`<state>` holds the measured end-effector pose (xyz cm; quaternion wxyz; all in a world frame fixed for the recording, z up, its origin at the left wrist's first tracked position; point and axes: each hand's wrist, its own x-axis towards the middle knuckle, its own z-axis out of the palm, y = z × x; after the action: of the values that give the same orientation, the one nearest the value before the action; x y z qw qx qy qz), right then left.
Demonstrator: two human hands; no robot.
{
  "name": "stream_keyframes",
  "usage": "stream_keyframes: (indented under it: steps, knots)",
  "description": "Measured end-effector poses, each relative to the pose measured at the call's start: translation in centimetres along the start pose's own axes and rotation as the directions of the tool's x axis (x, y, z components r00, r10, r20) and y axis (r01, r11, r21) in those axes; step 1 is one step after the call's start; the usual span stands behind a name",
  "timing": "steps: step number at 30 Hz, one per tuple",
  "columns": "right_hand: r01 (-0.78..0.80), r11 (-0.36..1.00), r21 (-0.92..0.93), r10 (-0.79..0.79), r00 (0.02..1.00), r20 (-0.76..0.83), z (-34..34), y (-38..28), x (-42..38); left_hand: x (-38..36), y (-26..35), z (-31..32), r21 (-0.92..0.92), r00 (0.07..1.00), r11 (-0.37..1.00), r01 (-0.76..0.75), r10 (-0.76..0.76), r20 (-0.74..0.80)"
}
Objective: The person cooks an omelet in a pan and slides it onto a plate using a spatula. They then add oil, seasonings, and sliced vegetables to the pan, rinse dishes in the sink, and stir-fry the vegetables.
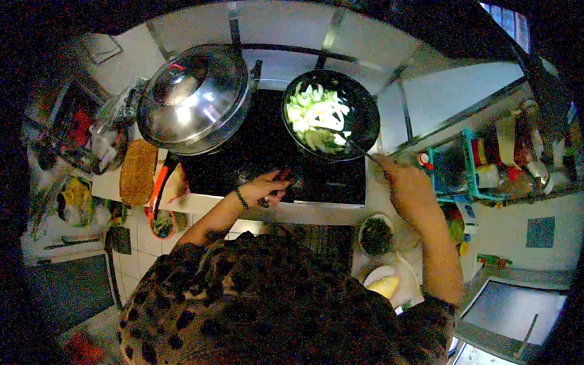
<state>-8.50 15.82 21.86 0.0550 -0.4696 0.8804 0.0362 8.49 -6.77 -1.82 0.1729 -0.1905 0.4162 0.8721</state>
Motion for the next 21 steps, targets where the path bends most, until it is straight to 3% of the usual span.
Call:
stream_keyframes:
  steps: [4, 6, 7, 9, 15, 17, 19, 20, 21]
  knots:
    - [0.064, 0.989, -0.136, -0.047, 0.991, 0.126, 1.1, 0.2, -0.4, 0.2, -0.2, 0.1, -0.033, 1.000, 0.999, 0.018, -0.018, -0.019]
    - [0.049, 0.993, -0.108, -0.052, 0.998, -0.021, 5.2, 0.8, 2.3, 0.0, 0.1, 0.1, -0.027, 1.000, 1.000, 0.017, -0.017, -0.005]
    - [0.044, 0.993, -0.109, -0.047, 0.999, -0.023, 5.2, 1.3, 3.0, 0.0, 0.2, 0.2, -0.027, 1.000, 1.000, 0.010, -0.010, -0.001]
    - [-0.089, 0.995, -0.033, 0.088, 0.996, -0.034, 4.6, 2.8, 4.7, 0.1, 0.0, -0.1, -0.023, 1.000, 1.000, -0.008, 0.008, 0.011]
    - [-0.149, 0.980, 0.132, 0.173, 0.966, -0.190, 2.9, 10.5, 8.3, -0.3, 0.3, 0.2, -0.044, 1.000, 0.999, 0.015, -0.014, 0.017]
    - [-0.032, 0.991, 0.130, 0.060, 0.973, -0.223, 5.2, 13.2, 12.1, -0.1, 0.4, 0.1, 0.013, 1.000, 1.000, 0.001, -0.001, 0.022]
    - [-0.144, 0.922, 0.360, 0.189, 0.978, -0.090, 5.9, 12.2, 15.2, -0.1, 0.5, 0.1, 0.019, 1.000, 1.000, 0.002, -0.003, 0.023]
    - [-0.138, 0.922, 0.363, 0.182, 0.979, -0.090, 5.6, 11.2, 16.5, -0.2, 0.5, 0.1, 0.027, 1.000, 1.000, 0.009, -0.010, 0.029]
    - [-0.014, 0.957, 0.288, 0.045, 0.994, -0.101, 5.2, 10.0, 17.5, -0.2, 0.5, 0.2, 0.026, 1.000, 1.000, 0.010, -0.011, 0.023]
